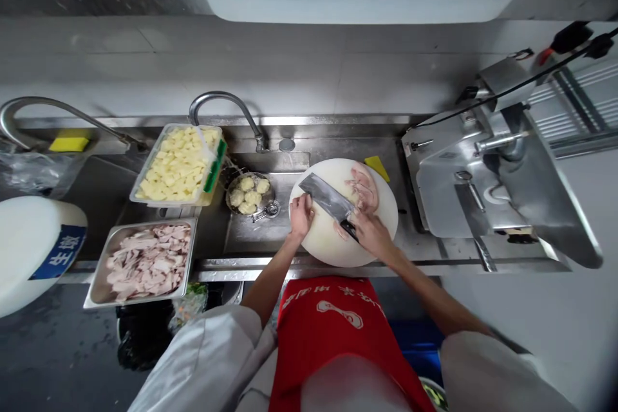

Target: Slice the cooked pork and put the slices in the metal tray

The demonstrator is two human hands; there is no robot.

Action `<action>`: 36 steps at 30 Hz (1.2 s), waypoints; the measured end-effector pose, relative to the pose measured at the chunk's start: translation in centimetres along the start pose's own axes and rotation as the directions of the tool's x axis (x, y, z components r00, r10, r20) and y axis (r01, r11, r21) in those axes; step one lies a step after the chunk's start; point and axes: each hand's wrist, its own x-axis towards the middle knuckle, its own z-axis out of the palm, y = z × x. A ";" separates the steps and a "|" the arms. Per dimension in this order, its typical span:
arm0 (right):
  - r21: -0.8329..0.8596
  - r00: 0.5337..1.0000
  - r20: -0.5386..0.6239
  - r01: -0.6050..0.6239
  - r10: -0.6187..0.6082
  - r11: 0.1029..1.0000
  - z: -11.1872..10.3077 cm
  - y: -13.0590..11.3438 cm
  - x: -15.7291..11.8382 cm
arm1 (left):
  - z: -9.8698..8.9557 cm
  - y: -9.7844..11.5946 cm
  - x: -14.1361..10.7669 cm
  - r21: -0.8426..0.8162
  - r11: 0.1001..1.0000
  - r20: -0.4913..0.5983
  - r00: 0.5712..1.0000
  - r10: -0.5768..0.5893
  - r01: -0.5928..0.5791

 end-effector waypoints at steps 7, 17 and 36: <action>-0.117 0.995 0.040 -0.089 0.095 0.989 5.9 -2.4 0.2 | -2.0 -0.1 -3.7 -0.207 0.976 -0.260 0.966 0.006 -0.062; 0.286 0.979 -0.104 -0.137 0.173 0.948 0.0 3.3 -6.8 | -4.7 0.6 -6.5 -0.204 0.963 -0.445 0.893 0.071 -0.178; 0.924 0.884 0.324 -0.372 0.338 0.085 14.2 13.7 -18.6 | 6.4 5.5 -2.1 -0.244 0.877 0.323 0.818 0.476 -0.414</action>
